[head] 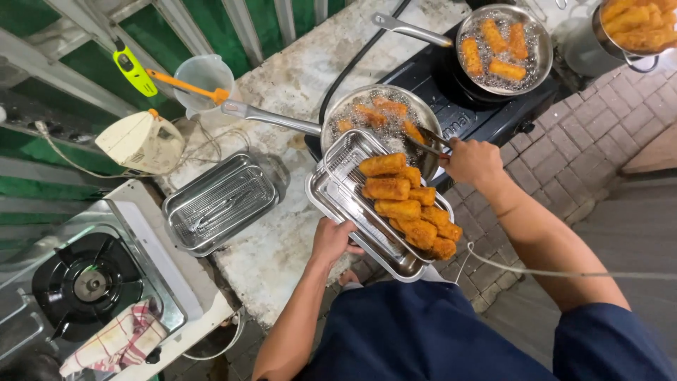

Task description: Using tongs to remove fried risoles from a pan of hot oil and placing them into a metal tray.

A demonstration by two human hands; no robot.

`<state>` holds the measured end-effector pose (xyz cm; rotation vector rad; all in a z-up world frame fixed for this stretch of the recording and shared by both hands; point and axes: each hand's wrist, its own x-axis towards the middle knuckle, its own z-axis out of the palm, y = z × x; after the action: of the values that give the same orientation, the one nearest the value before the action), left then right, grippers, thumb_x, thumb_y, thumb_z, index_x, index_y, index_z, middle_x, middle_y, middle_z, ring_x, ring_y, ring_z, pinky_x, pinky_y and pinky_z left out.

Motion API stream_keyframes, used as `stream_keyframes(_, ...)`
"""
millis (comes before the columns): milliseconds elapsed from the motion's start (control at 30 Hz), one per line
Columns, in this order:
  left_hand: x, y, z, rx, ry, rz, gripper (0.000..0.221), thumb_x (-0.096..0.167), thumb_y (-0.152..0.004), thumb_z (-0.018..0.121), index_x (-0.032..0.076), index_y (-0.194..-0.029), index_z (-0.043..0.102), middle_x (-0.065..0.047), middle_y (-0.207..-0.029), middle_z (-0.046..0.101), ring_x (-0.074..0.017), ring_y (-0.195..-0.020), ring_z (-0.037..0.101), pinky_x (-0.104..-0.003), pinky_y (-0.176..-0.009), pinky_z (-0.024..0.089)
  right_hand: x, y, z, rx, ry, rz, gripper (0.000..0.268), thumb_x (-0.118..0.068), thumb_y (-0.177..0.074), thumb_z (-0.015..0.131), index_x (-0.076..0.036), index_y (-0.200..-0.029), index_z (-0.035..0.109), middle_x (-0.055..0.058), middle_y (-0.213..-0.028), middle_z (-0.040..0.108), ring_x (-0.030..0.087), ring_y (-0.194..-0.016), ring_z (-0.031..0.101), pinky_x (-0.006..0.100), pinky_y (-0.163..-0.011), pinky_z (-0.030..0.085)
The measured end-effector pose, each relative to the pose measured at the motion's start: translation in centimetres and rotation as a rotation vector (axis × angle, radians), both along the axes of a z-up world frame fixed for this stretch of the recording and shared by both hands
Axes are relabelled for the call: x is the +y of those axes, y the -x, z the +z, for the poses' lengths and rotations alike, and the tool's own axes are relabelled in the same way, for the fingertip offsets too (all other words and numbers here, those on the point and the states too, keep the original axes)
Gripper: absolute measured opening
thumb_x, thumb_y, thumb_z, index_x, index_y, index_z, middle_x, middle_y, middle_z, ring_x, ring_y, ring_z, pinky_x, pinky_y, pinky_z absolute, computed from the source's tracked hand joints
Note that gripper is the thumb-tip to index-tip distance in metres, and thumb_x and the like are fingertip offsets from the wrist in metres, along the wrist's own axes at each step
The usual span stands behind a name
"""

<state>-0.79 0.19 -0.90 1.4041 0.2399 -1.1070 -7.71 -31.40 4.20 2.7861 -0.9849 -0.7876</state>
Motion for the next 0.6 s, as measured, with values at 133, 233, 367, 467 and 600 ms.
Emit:
stream_keyframes(133,-1.2,-1.1,6.1,-0.027,0.022,-0.04,0.03,-0.001,-0.078,0.06,-0.027,-0.087,0.047,-0.027,-0.074,0.046,-0.0434,-0.059,0.066,-0.053,-0.049,0.064,-2.4,0.4,-1.1,-0.026,-0.112,-0.095,0.054,-0.06,-0.081,0.054,-0.025,-0.118,0.071,0.01,-0.098,0.077,0.033,-0.092,0.075,0.043,-0.079,0.059)
stream_keyframes(233,-1.4,-1.3,8.0,-0.055,0.037,-0.076,0.03,0.003,-0.076,0.06,-0.022,-0.088,0.048,-0.029,-0.075,0.049,-0.0464,-0.06,0.067,-0.05,-0.049,0.064,-5.0,1.9,-1.9,-0.248,-0.451,-0.345,0.052,-0.057,-0.072,0.073,-0.015,-0.102,0.075,0.007,-0.075,0.074,0.021,-0.063,0.072,0.036,-0.071,0.057)
stream_keyframes(367,-1.4,-0.5,1.7,-0.058,0.056,-0.106,0.028,0.001,-0.078,0.058,-0.023,-0.089,0.049,-0.029,-0.078,0.049,-0.0478,-0.062,0.066,-0.05,-0.05,0.064,-5.0,3.2,1.9,-0.369,-0.665,-0.525,0.046,-0.043,-0.082,0.077,-0.007,-0.11,0.073,0.014,-0.077,0.072,0.021,-0.059,0.063,0.033,-0.06,0.051)
stream_keyframes(467,-1.7,-0.3,0.6,-0.045,0.068,-0.108,0.033,0.001,-0.079,0.058,-0.026,-0.094,0.046,-0.034,-0.083,0.048,-0.0519,-0.062,0.065,-0.053,-0.051,0.063,-4.5,3.8,4.1,-0.373,-0.7,-0.552,0.047,-0.037,-0.086,0.075,-0.003,-0.119,0.07,0.018,-0.083,0.072,0.022,-0.064,0.063,0.032,-0.056,0.049)
stream_keyframes(600,-1.9,-0.5,3.5,-0.021,0.054,-0.098,0.042,0.003,-0.079,0.06,-0.028,-0.101,0.042,-0.036,-0.088,0.045,-0.0524,-0.063,0.065,-0.055,-0.05,0.063,-4.3,4.2,5.8,-0.391,-0.648,-0.542,0.048,-0.039,-0.08,0.078,-0.009,-0.117,0.072,0.015,-0.083,0.074,0.021,-0.065,0.065,0.031,-0.058,0.051)
